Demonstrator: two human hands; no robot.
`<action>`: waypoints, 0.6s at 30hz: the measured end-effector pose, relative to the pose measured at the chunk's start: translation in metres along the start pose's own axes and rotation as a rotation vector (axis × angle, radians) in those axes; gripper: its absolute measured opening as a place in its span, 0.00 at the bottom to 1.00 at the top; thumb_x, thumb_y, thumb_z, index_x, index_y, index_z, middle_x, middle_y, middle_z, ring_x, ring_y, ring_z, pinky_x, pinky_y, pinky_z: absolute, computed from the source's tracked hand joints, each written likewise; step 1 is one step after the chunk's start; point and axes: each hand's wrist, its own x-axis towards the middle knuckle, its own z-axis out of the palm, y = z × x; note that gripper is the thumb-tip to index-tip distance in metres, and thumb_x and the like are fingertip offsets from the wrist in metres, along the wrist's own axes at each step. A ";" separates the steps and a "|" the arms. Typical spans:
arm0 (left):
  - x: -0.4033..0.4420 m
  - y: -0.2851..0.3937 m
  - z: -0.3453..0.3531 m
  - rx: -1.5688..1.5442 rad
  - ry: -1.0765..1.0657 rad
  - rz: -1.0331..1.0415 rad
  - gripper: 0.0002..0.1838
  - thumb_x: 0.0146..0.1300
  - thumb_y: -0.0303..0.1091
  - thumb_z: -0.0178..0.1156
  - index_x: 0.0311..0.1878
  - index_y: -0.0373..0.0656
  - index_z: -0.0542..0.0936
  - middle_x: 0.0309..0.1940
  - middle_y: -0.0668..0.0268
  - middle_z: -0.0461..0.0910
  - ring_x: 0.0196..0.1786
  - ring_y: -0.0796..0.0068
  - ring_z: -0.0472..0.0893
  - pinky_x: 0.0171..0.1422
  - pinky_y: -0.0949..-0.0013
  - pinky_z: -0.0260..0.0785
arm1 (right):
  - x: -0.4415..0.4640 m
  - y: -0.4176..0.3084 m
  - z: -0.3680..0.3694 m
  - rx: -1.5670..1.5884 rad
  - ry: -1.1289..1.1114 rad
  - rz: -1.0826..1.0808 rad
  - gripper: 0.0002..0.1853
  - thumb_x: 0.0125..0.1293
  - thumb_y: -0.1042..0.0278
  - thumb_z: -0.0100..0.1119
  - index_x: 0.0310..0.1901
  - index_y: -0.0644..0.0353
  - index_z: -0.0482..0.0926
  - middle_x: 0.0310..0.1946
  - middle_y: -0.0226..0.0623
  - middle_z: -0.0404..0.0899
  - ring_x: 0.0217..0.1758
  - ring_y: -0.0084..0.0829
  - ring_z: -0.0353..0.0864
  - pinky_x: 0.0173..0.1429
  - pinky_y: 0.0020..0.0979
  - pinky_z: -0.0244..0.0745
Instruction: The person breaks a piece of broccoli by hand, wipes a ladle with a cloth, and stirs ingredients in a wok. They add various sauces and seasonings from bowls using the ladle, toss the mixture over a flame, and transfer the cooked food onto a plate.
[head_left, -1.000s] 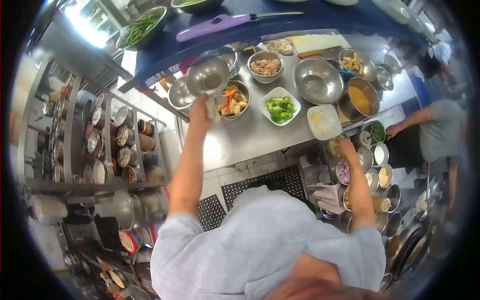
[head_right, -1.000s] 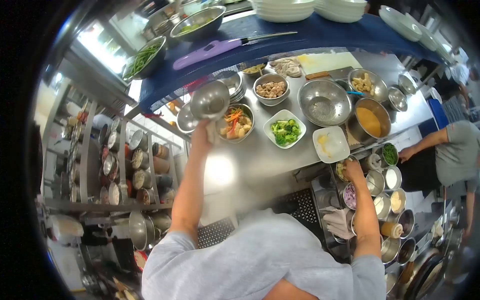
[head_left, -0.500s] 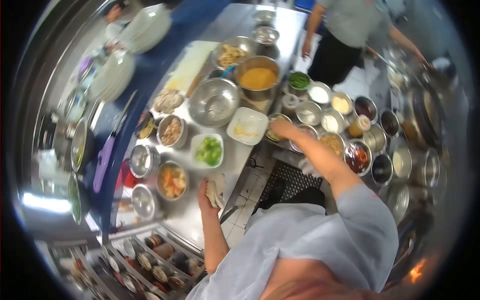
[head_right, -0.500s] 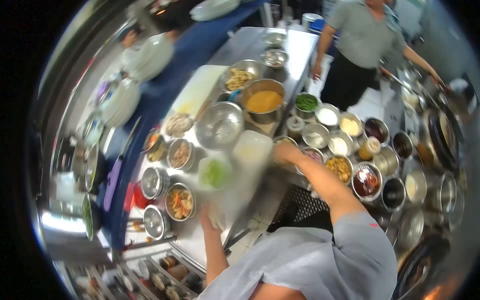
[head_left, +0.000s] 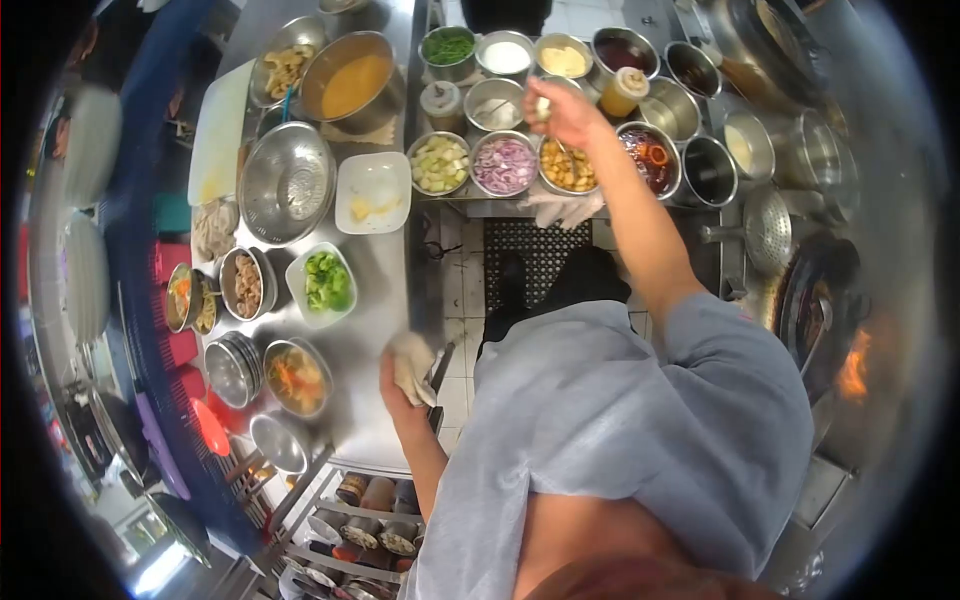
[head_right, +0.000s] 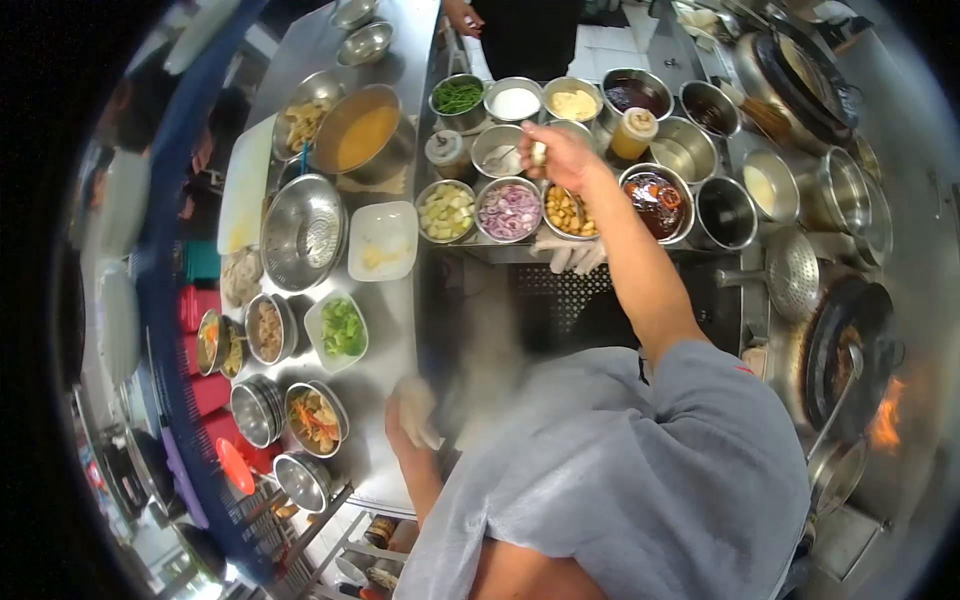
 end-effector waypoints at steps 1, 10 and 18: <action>-0.012 0.004 0.022 0.201 0.087 0.068 0.24 0.66 0.43 0.52 0.58 0.33 0.69 0.52 0.52 0.75 0.55 0.59 0.77 0.60 0.60 0.71 | -0.014 -0.009 -0.012 -0.101 -0.001 -0.039 0.12 0.68 0.58 0.53 0.42 0.58 0.76 0.27 0.26 0.71 0.28 0.21 0.70 0.31 0.23 0.65; 0.018 0.003 0.037 0.062 0.044 -0.048 0.27 0.65 0.42 0.55 0.62 0.35 0.67 0.54 0.51 0.74 0.54 0.55 0.77 0.55 0.57 0.75 | -0.041 0.028 -0.054 -1.584 -0.137 -0.003 0.17 0.57 0.57 0.62 0.48 0.53 0.80 0.43 0.45 0.82 0.47 0.45 0.81 0.52 0.38 0.74; 0.028 0.006 0.043 0.203 -0.018 -0.033 0.27 0.63 0.40 0.58 0.62 0.36 0.67 0.54 0.52 0.73 0.54 0.56 0.76 0.55 0.58 0.74 | -0.049 0.041 -0.040 -1.631 -0.148 0.132 0.20 0.55 0.63 0.65 0.52 0.50 0.77 0.42 0.45 0.82 0.46 0.42 0.81 0.48 0.39 0.74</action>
